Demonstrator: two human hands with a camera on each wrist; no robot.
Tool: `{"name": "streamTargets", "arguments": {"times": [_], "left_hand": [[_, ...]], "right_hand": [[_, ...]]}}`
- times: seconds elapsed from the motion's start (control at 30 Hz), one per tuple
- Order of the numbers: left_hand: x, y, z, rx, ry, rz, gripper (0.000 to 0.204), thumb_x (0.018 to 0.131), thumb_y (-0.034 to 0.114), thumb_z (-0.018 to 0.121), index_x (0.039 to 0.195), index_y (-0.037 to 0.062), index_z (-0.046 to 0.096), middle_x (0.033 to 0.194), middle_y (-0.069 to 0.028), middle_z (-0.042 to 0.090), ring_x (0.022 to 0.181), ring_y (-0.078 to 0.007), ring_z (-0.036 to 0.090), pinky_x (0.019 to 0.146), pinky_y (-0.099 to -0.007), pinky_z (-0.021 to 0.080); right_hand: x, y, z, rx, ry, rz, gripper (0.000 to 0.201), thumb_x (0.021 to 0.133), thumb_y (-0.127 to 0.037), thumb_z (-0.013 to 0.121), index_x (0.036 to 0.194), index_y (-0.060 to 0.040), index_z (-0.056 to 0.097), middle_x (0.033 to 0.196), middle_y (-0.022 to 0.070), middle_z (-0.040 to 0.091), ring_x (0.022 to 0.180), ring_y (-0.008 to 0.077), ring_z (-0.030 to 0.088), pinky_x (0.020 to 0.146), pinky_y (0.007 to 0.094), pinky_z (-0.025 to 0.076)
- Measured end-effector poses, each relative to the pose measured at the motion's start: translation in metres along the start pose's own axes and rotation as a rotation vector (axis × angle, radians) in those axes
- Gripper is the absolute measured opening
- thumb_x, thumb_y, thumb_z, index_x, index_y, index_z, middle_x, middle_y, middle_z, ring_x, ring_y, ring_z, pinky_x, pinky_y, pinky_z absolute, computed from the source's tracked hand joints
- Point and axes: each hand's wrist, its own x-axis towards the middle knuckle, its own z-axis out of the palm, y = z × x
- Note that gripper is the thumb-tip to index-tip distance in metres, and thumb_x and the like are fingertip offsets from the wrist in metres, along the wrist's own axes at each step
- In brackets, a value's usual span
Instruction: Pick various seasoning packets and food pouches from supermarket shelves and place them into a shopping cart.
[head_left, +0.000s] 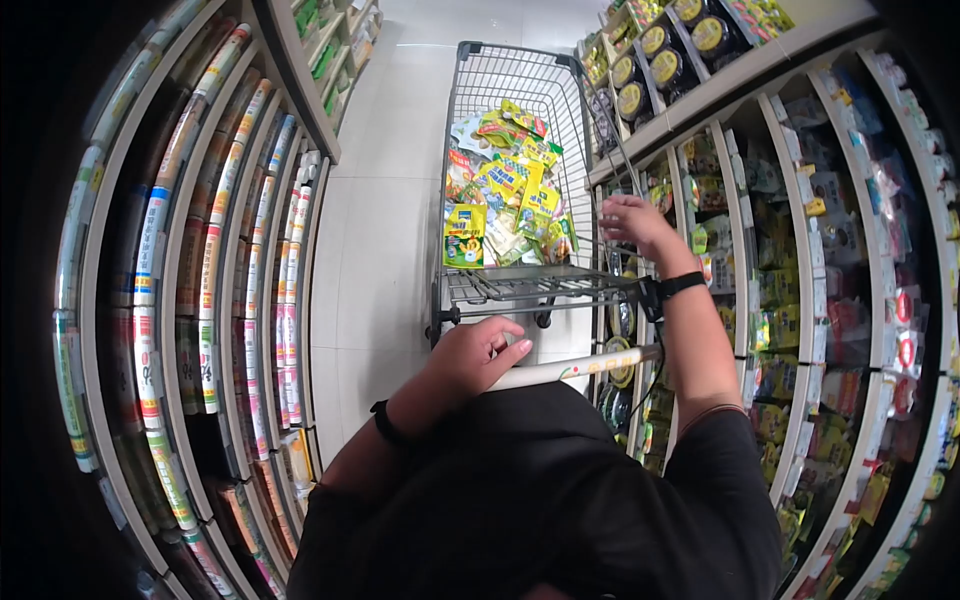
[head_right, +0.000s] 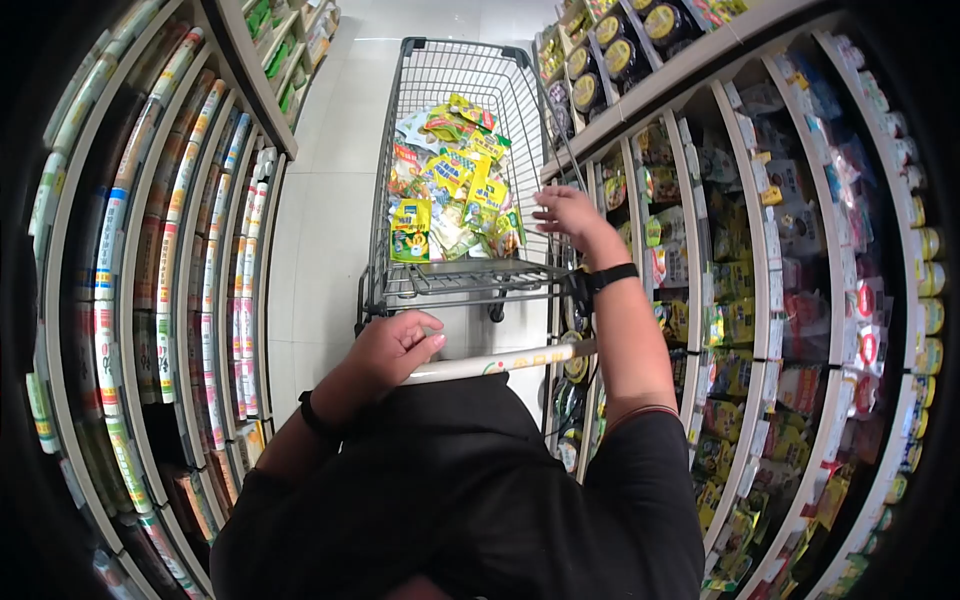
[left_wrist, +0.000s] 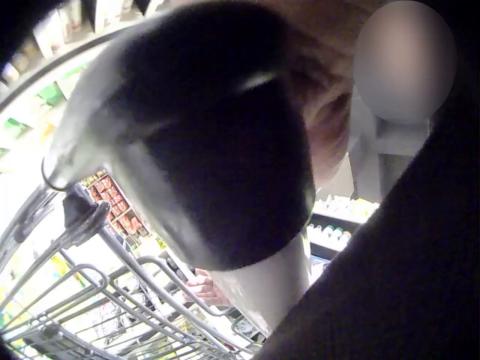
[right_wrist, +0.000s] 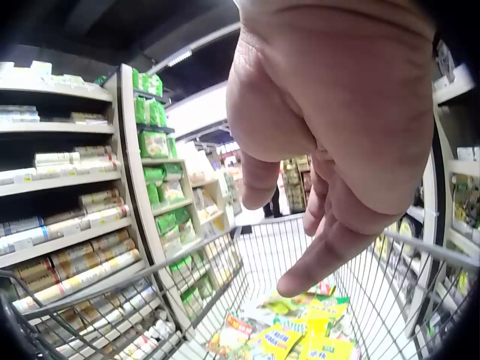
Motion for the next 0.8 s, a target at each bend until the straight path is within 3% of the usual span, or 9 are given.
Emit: {"name": "streamTargets", "arguments": {"times": [0.13, 0.23, 0.33, 0.43, 0.5, 0.57, 0.63, 0.67, 0.8], "left_hand": [[0.004, -0.011, 0.005, -0.042, -0.034, -0.017, 0.027, 0.089, 0.028, 0.066, 0.1, 0.004, 0.063, 0.057, -0.0043, 0.056, 0.05, -0.0109, 0.049, 0.05, -0.0287, 0.039], [0.005, -0.009, 0.005, 0.029, -0.061, -0.059, 0.025, 0.089, 0.025, 0.066, 0.103, 0.0043, 0.063, 0.06, -0.0029, 0.058, 0.055, -0.0089, 0.053, 0.053, -0.0266, 0.043], [0.0, -0.003, 0.009, 0.113, -0.085, -0.155, 0.024, 0.088, 0.019, 0.067, 0.108, 0.0059, 0.063, 0.071, -0.0019, 0.064, 0.06, -0.0081, 0.057, 0.058, -0.0249, 0.047], [-0.017, 0.022, 0.013, 0.474, -0.154, 0.082, 0.028, 0.086, 0.017, 0.069, 0.112, 0.0055, 0.062, 0.075, -0.0042, 0.065, 0.063, -0.0114, 0.059, 0.059, -0.0261, 0.047], [-0.03, 0.051, 0.017, 0.473, -0.336, -0.029, 0.034, 0.085, 0.015, 0.07, 0.116, 0.0057, 0.061, 0.077, -0.0065, 0.065, 0.067, -0.0148, 0.06, 0.062, -0.0264, 0.047], [-0.036, 0.057, 0.028, 0.522, -0.371, 0.073, 0.036, 0.084, 0.012, 0.07, 0.118, 0.0042, 0.06, 0.081, -0.0058, 0.066, 0.069, -0.0139, 0.058, 0.067, -0.025, 0.047], [-0.035, 0.048, 0.052, 0.332, -0.306, 0.029, 0.039, 0.083, 0.008, 0.07, 0.12, 0.0015, 0.058, 0.088, -0.0043, 0.066, 0.074, -0.0122, 0.057, 0.073, -0.024, 0.046], [-0.03, 0.051, 0.069, 0.39, -0.278, 0.056, 0.04, 0.08, 0.013, 0.074, 0.117, 0.0015, 0.06, 0.092, -0.0066, 0.064, 0.075, -0.0141, 0.054, 0.065, -0.0284, 0.048], [0.0, 0.049, 0.147, 0.658, -0.218, 0.503, 0.041, 0.081, 0.016, 0.072, 0.117, -0.0003, 0.058, 0.114, -0.0167, 0.06, 0.105, -0.0309, 0.058, 0.083, -0.0392, 0.047]], "right_hand": [[-0.086, -0.008, -0.034, 0.069, 0.121, -0.15, 0.042, 0.091, -0.018, 0.062, 0.127, 0.0002, 0.05, 0.11, 0.0105, 0.064, 0.099, 0.0229, 0.064, 0.083, 0.0338, 0.053], [-0.15, 0.021, -0.07, 0.2, 0.22, -0.23, 0.042, 0.093, -0.019, 0.06, 0.128, 0.0025, 0.049, 0.114, 0.0129, 0.065, 0.099, 0.0225, 0.065, 0.085, 0.0343, 0.052], [-0.21, 0.074, -0.108, 0.286, 0.381, -0.243, 0.043, 0.093, -0.021, 0.06, 0.127, 0.003, 0.049, 0.112, 0.0129, 0.066, 0.096, 0.0219, 0.065, 0.084, 0.0346, 0.052], [-0.269, 0.141, -0.14, 0.401, 0.543, -0.176, 0.036, 0.093, -0.021, 0.061, 0.122, -0.0006, 0.054, 0.106, 0.0109, 0.067, 0.092, 0.0203, 0.066, 0.08, 0.0318, 0.052], [-0.308, 0.19, -0.157, 0.475, 0.648, -0.132, 0.031, 0.092, -0.022, 0.062, 0.116, -0.0027, 0.058, 0.104, 0.0094, 0.067, 0.09, 0.0188, 0.066, 0.075, 0.03, 0.053], [-0.343, 0.245, -0.171, 0.532, 0.682, -0.15, 0.029, 0.092, -0.022, 0.063, 0.113, -0.0027, 0.059, 0.103, 0.0092, 0.067, 0.088, 0.0182, 0.066, 0.073, 0.0289, 0.054], [-0.379, 0.289, -0.175, 0.629, 0.755, -0.083, 0.027, 0.091, -0.02, 0.063, 0.111, -0.0024, 0.06, 0.102, 0.009, 0.067, 0.086, 0.0176, 0.067, 0.071, 0.0275, 0.054], [-0.397, 0.304, -0.177, 0.652, 0.784, -0.067, 0.025, 0.092, -0.018, 0.063, 0.111, -0.0022, 0.06, 0.101, 0.0086, 0.067, 0.085, 0.0172, 0.067, 0.07, 0.0264, 0.053], [-0.462, 0.374, -0.184, 0.757, 0.913, -0.032, 0.023, 0.092, -0.015, 0.061, 0.11, -0.0012, 0.06, 0.097, 0.007, 0.067, 0.082, 0.0146, 0.066, 0.066, 0.023, 0.051]]}}
